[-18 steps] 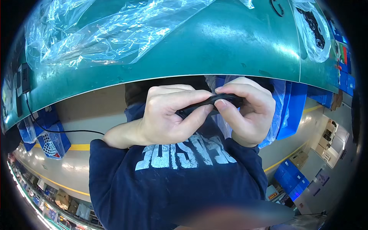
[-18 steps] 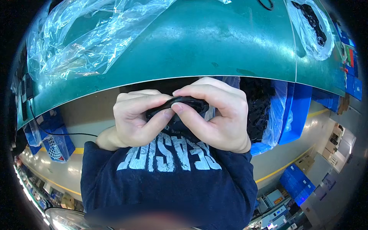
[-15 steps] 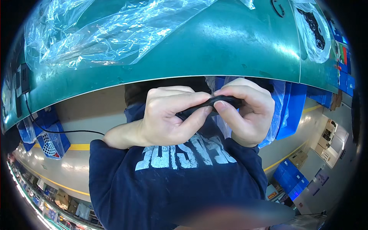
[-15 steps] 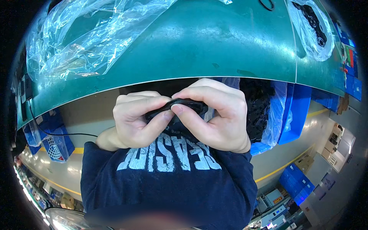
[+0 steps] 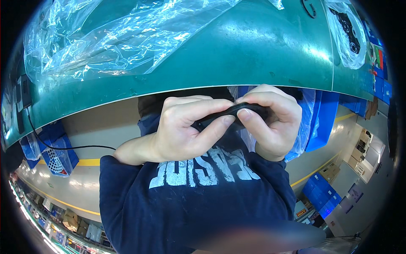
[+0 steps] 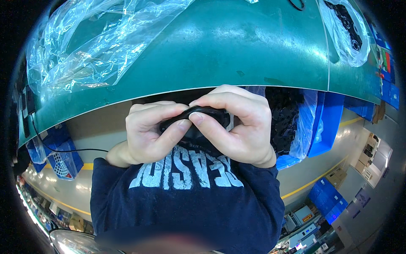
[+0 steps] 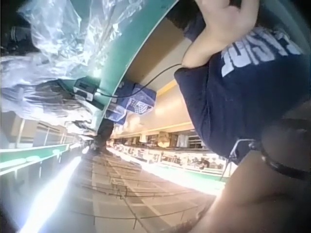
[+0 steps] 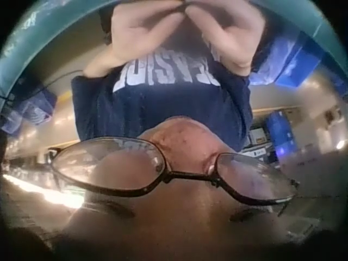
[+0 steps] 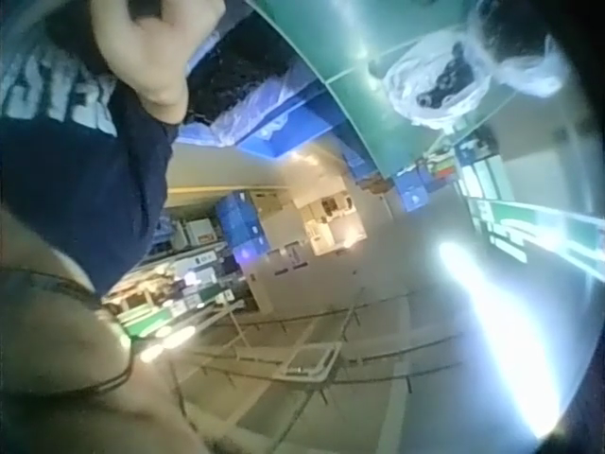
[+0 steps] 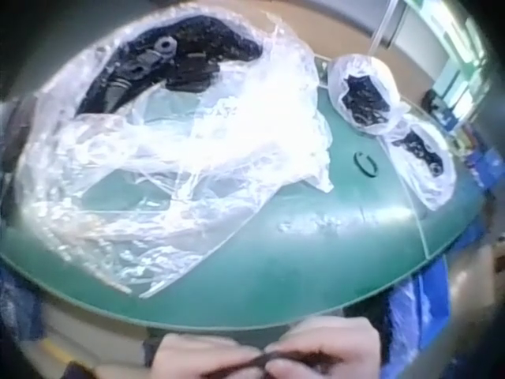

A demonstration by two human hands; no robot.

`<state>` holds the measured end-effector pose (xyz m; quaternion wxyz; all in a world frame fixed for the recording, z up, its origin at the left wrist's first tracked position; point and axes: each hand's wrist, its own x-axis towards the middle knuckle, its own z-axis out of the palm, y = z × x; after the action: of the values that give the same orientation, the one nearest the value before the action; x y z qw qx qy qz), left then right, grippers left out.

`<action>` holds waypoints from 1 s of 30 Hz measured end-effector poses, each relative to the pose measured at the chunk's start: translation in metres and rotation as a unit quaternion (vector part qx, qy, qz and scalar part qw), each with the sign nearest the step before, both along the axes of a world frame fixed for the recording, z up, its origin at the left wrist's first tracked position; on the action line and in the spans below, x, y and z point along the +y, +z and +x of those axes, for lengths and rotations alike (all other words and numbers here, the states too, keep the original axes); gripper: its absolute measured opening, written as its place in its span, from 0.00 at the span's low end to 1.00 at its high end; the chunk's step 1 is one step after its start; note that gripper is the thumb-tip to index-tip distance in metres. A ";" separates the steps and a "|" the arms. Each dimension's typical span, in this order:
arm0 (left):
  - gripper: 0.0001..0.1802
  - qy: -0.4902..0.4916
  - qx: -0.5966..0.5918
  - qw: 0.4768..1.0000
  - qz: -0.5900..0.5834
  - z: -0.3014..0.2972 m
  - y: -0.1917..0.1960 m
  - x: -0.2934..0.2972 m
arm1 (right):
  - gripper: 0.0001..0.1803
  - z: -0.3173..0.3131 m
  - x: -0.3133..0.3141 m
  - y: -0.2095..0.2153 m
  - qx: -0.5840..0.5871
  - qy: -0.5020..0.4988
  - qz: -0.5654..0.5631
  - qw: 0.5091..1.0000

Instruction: The person assembles black plastic lighting fixture components by hand, snapping retaining rings onto circular fixture bases.

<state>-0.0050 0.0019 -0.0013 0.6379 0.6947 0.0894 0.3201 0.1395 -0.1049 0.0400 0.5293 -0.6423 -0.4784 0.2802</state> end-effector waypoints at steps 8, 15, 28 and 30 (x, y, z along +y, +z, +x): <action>0.11 0.001 0.031 1.000 0.001 -0.001 0.004 0.003 | 0.08 0.003 0.003 0.001 0.007 0.015 -0.004 1.000; 0.13 -0.024 0.023 0.999 0.016 -0.003 0.004 0.003 | 0.08 0.006 0.000 0.002 0.023 0.029 0.012 0.999; 0.12 -0.034 0.005 0.999 -0.002 -0.004 0.004 0.006 | 0.10 0.004 0.001 0.001 0.020 0.027 0.050 0.998; 0.12 -0.032 0.009 0.999 0.003 -0.004 0.005 0.007 | 0.10 0.004 0.002 0.002 -0.004 0.027 0.049 0.998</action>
<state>-0.0091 0.0088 0.0032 0.6453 0.7018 0.0721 0.2929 0.1432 -0.1030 0.0424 0.5506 -0.6035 -0.5107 0.2678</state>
